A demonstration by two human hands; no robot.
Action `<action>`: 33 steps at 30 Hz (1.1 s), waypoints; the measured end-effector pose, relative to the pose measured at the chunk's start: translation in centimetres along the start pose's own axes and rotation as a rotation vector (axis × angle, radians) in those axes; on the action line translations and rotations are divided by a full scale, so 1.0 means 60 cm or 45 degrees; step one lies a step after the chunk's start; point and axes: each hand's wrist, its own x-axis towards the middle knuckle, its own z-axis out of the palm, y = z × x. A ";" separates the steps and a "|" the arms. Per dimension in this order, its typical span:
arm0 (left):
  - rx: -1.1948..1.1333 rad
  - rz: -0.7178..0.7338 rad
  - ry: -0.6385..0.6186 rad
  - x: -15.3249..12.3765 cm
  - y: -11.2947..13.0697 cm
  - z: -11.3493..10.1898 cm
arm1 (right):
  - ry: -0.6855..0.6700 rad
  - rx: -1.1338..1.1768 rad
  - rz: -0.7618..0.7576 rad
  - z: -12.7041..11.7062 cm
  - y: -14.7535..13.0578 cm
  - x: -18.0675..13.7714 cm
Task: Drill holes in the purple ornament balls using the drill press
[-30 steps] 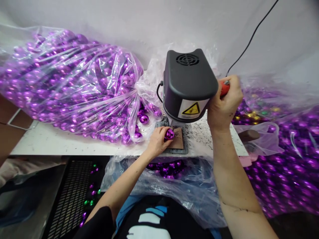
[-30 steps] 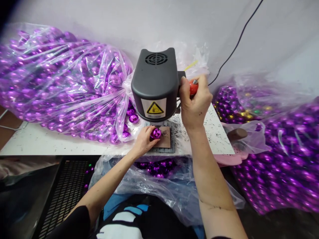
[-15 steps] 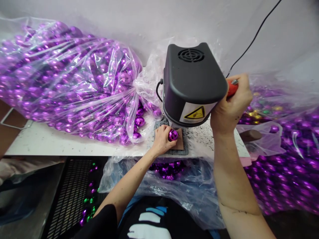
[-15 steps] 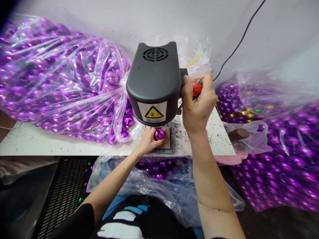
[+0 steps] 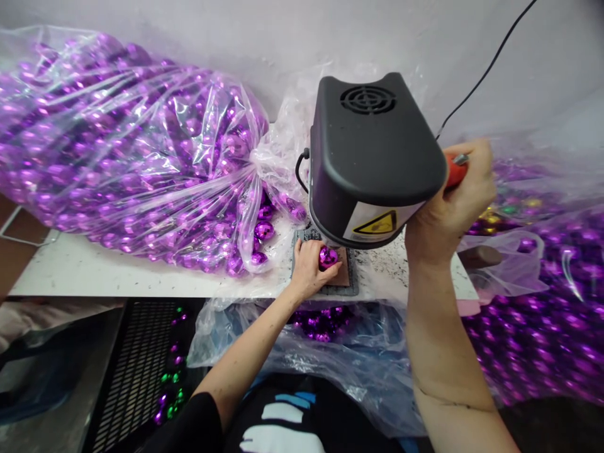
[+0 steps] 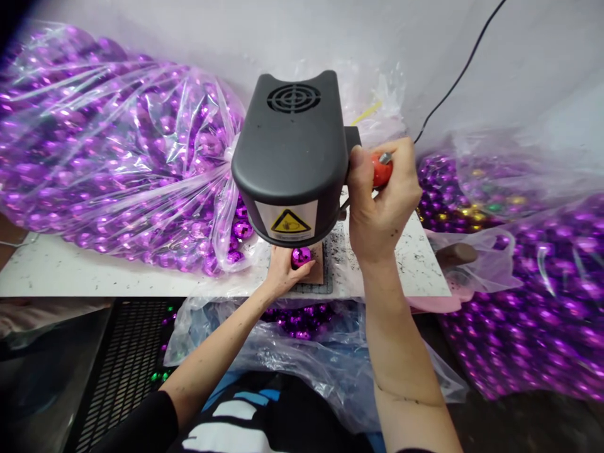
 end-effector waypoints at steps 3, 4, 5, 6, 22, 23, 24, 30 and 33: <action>-0.008 -0.010 0.015 -0.002 0.000 0.002 | 0.090 -0.043 -0.119 -0.011 0.000 -0.022; -0.015 -0.010 0.017 -0.002 0.001 0.002 | 0.132 -0.052 -0.166 -0.016 0.001 -0.034; -0.022 -0.010 0.018 -0.002 0.001 0.001 | 0.171 -0.047 -0.211 -0.021 0.004 -0.048; -0.027 -0.011 0.016 -0.002 0.001 0.001 | 0.200 -0.029 -0.248 -0.025 0.008 -0.062; -0.037 0.006 0.023 -0.002 0.002 -0.001 | 0.055 0.068 -0.546 -0.053 0.064 -0.155; -0.038 0.006 0.023 -0.002 0.002 -0.001 | 0.062 0.081 -0.540 -0.052 0.065 -0.158; -0.041 0.007 0.023 -0.002 0.001 0.000 | 0.072 0.090 -0.532 -0.051 0.066 -0.160; -0.084 0.015 0.015 -0.002 -0.001 0.001 | 0.065 0.070 -0.446 -0.049 0.069 -0.176; -0.093 0.006 0.007 -0.002 0.000 0.000 | 0.066 0.056 -0.406 -0.049 0.069 -0.183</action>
